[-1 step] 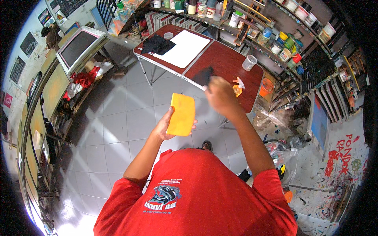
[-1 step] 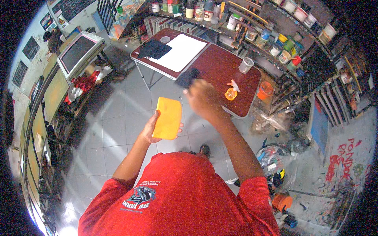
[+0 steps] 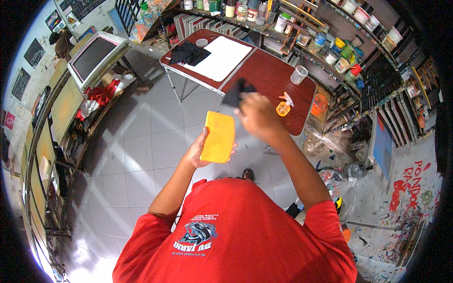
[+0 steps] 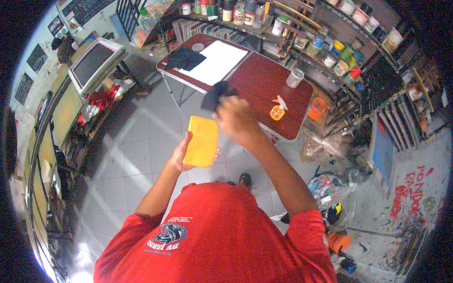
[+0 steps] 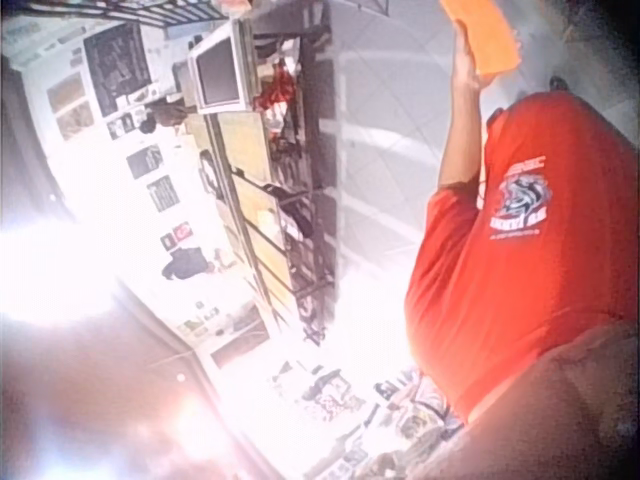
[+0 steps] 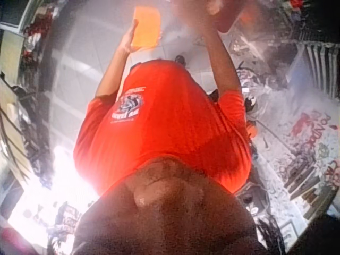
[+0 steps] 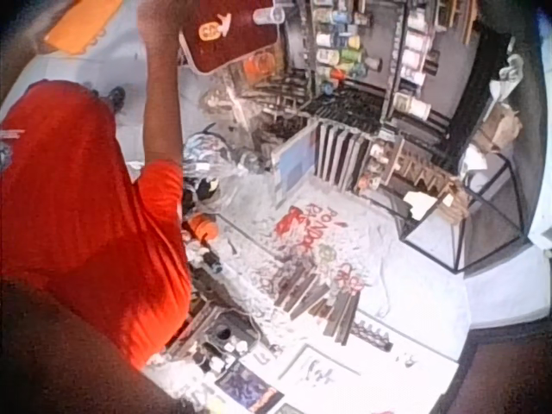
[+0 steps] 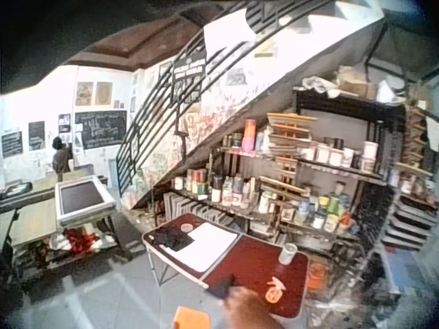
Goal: The person prepares a screen by applying ink with a squeegee, cleans the squeegee with a cloth, and then moves the screen onto a printing table.
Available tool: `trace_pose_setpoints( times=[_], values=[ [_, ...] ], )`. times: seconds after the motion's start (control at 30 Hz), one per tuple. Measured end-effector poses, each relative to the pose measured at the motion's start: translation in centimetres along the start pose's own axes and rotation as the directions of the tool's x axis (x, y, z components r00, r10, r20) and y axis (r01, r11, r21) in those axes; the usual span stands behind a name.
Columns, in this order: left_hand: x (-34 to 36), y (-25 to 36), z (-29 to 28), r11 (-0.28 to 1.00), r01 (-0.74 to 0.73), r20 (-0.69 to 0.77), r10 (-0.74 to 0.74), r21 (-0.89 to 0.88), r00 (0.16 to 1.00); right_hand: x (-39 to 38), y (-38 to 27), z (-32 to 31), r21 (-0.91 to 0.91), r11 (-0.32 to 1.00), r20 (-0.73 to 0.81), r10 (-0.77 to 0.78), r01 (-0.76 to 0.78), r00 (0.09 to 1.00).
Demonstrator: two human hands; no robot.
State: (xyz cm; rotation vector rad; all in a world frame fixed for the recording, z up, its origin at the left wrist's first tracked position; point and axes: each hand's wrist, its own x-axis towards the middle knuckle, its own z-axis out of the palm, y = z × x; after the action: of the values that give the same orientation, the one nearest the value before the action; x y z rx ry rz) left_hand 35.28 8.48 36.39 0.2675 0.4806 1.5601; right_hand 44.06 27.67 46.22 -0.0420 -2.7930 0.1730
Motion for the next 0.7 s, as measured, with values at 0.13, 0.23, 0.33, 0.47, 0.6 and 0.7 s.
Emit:
trace_pose_setpoints(
  times=[0.13,0.23,0.33,0.47,0.6,0.7],
  values=[
    [0.1,0.1,0.0,0.995,-0.047,-0.139,0.034,-0.086,0.990,-0.9,-2.9,2.4,0.137,0.947,0.081,-0.303,0.291,0.949],
    [-0.2,0.7,0.5,0.995,0.024,-0.041,-0.029,-0.097,0.999,-0.3,-0.5,4.0,0.541,0.841,-0.013,-0.008,0.014,1.000],
    [-0.2,0.3,-0.4,0.999,0.033,0.009,-0.033,-0.025,0.999,-0.5,1.5,6.8,0.761,0.537,0.135,0.418,-0.364,0.898],
    [-0.8,0.4,-0.1,0.996,0.072,0.022,-0.073,0.050,0.997,-0.4,0.5,8.0,0.840,0.203,0.474,0.179,-0.503,0.862],
    [-1.2,-0.2,-1.4,0.994,0.071,-0.038,-0.068,0.088,0.997,-0.5,1.3,9.2,0.776,0.491,0.225,0.371,-0.396,0.901],
    [-2.6,-1.0,-3.6,0.998,0.062,-0.068,-0.064,-0.027,0.996,-0.1,2.9,8.4,0.741,0.546,0.096,0.488,-0.389,0.868]
  ],
)
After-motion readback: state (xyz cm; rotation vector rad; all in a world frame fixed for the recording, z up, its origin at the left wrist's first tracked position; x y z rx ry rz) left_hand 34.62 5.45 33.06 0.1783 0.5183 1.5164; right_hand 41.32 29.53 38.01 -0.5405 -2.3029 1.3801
